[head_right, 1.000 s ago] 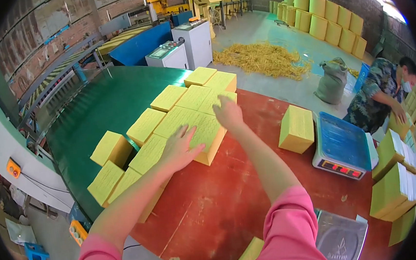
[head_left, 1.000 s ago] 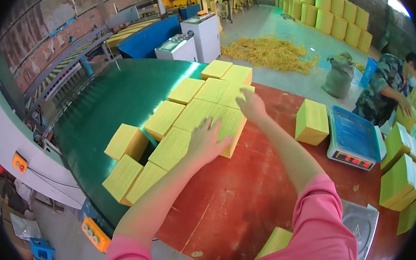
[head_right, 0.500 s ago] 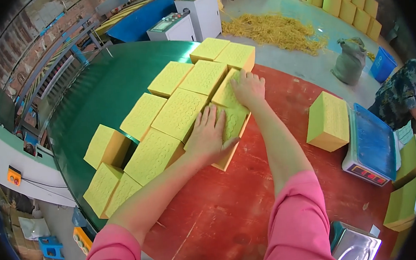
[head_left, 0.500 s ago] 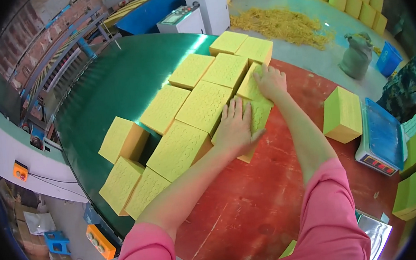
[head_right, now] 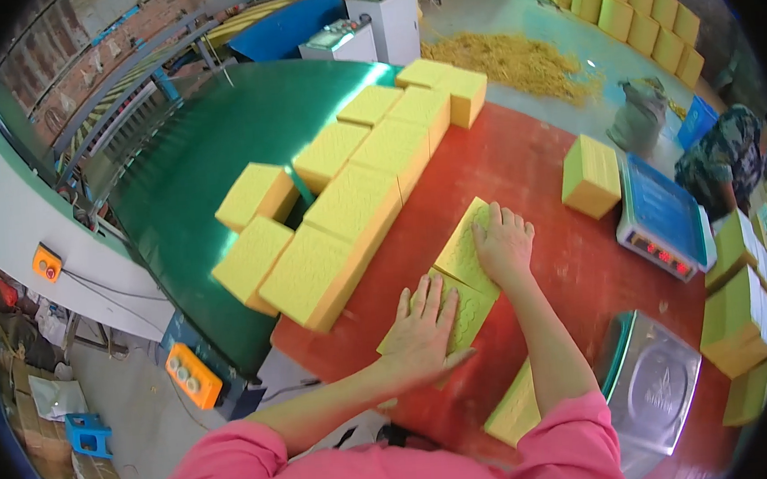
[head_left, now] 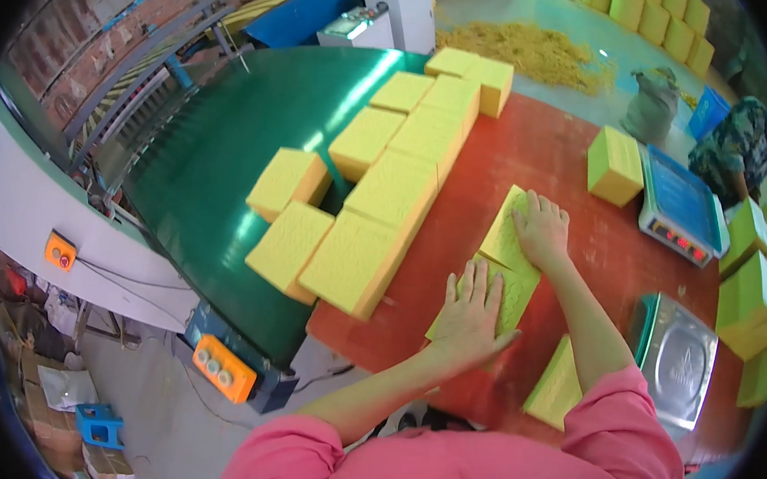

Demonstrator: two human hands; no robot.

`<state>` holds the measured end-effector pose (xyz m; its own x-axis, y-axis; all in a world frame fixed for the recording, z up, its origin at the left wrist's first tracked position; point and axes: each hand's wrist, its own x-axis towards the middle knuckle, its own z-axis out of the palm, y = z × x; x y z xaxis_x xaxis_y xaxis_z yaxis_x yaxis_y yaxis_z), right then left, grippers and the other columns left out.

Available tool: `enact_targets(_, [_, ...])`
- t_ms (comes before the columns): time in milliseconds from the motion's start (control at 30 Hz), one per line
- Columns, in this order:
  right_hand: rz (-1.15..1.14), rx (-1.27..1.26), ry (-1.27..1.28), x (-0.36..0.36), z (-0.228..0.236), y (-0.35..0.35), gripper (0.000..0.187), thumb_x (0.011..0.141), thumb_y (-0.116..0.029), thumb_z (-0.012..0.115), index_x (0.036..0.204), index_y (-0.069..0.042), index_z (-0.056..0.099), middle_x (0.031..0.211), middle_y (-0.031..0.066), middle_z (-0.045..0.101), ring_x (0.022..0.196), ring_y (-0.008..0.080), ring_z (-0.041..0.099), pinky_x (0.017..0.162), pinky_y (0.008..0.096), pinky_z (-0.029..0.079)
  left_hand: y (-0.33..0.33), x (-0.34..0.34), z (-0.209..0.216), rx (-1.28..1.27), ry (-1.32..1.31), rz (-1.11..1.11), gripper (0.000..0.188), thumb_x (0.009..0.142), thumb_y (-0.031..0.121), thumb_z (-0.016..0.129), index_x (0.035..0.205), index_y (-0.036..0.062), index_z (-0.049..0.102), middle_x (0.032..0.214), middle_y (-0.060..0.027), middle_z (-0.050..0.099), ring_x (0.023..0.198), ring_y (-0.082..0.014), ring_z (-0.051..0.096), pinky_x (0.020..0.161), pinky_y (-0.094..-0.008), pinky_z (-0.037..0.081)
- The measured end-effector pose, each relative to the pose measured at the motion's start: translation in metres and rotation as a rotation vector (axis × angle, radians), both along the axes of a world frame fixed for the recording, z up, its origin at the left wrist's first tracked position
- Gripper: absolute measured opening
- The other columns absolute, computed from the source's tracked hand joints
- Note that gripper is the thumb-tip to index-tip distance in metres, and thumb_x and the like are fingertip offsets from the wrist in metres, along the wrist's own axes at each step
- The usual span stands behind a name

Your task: Weighing stacks of yellow paper and packaging them using a binding machine.

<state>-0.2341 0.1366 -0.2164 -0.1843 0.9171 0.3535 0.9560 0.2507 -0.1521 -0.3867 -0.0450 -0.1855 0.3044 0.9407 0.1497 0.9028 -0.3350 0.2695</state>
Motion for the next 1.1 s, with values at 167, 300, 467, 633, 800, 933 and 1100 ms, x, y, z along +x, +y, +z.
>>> enact_targets(167, [0.000,-0.009,0.040,-0.001,0.022,-0.105,0.059,0.092,-0.042,0.052,0.136,-0.003,0.046,0.129,0.0153,0.055,0.122,0.0321,0.049,0.103,0.0482,0.033,-0.090,-0.011,0.019,-0.008,-0.019,-0.058,0.094,0.083,0.060,0.058,0.144,-0.0060,0.033,0.151,-0.0324,0.023,0.143,-0.0448,0.018,0.114,-0.0581,0.016])
enact_targets(300, [0.001,0.236,0.172,0.013,0.042,-0.177,0.051,0.090,-0.029,0.060,0.132,-0.003,0.049,0.129,0.0157,0.054,0.123,0.0321,0.049,0.103,0.0494,0.034,-0.117,-0.008,0.018,0.036,-0.013,-0.099,0.091,0.083,0.057,0.060,0.144,-0.0056,0.033,0.150,-0.0322,0.025,0.142,-0.0445,0.021,0.115,-0.0559,0.017])
enact_targets(467, [0.108,-0.239,0.929,0.012,0.035,-0.353,0.011,0.092,-0.007,0.059,0.098,0.001,0.063,0.098,0.0158,0.065,0.094,0.0279,0.064,0.077,0.0389,0.052,-0.129,-0.014,0.006,0.082,0.021,-0.065,0.092,0.084,0.057,0.060,0.145,-0.0054,0.032,0.150,-0.0316,0.026,0.142,-0.0431,0.022,0.115,-0.0544,0.018])
enact_targets(633, [-0.131,-1.052,2.088,0.001,-0.087,-0.420,0.045,0.100,-0.035,0.048,0.132,-0.005,0.050,0.129,0.0082,0.059,0.115,0.0234,0.058,0.098,0.0402,0.043,-0.153,0.000,0.020,0.041,0.054,-0.155,0.092,0.083,0.056,0.062,0.145,-0.0046,0.032,0.150,-0.0312,0.026,0.142,-0.0426,0.023,0.113,-0.0534,0.022])
enact_targets(800, [0.089,-1.106,2.227,-0.020,-0.073,-0.422,0.049,0.100,-0.044,0.045,0.134,-0.008,0.050,0.130,0.0059,0.059,0.118,0.0205,0.055,0.100,0.0388,0.042,-0.173,-0.019,0.004,0.044,-0.020,-0.113,0.090,0.081,0.050,0.067,0.144,-0.0048,0.033,0.149,-0.0306,0.030,0.140,-0.0439,0.027,0.113,-0.0512,0.026])
enact_targets(933, [0.106,-0.931,1.666,0.027,0.002,-0.444,0.053,0.099,-0.038,0.052,0.136,-0.001,0.050,0.130,0.0088,0.056,0.123,0.0196,0.050,0.104,0.0325,0.038,-0.192,-0.025,0.003,-0.571,-1.166,0.027,0.075,0.093,0.049,0.052,0.147,0.0023,0.031,0.147,-0.0219,0.038,0.138,-0.0372,0.033,0.114,-0.0448,0.027])
enact_targets(1100, [0.348,-0.301,1.228,0.124,0.076,-0.435,0.056,0.101,-0.039,0.045,0.140,0.001,0.044,0.151,0.0202,0.032,0.141,0.0320,0.031,0.113,0.0366,0.026,-0.182,0.059,0.015,-0.805,-1.922,-0.231,0.072,0.097,0.058,0.036,0.149,0.0089,0.029,0.148,-0.0140,0.037,0.136,-0.0315,0.036,0.113,-0.0425,0.028])
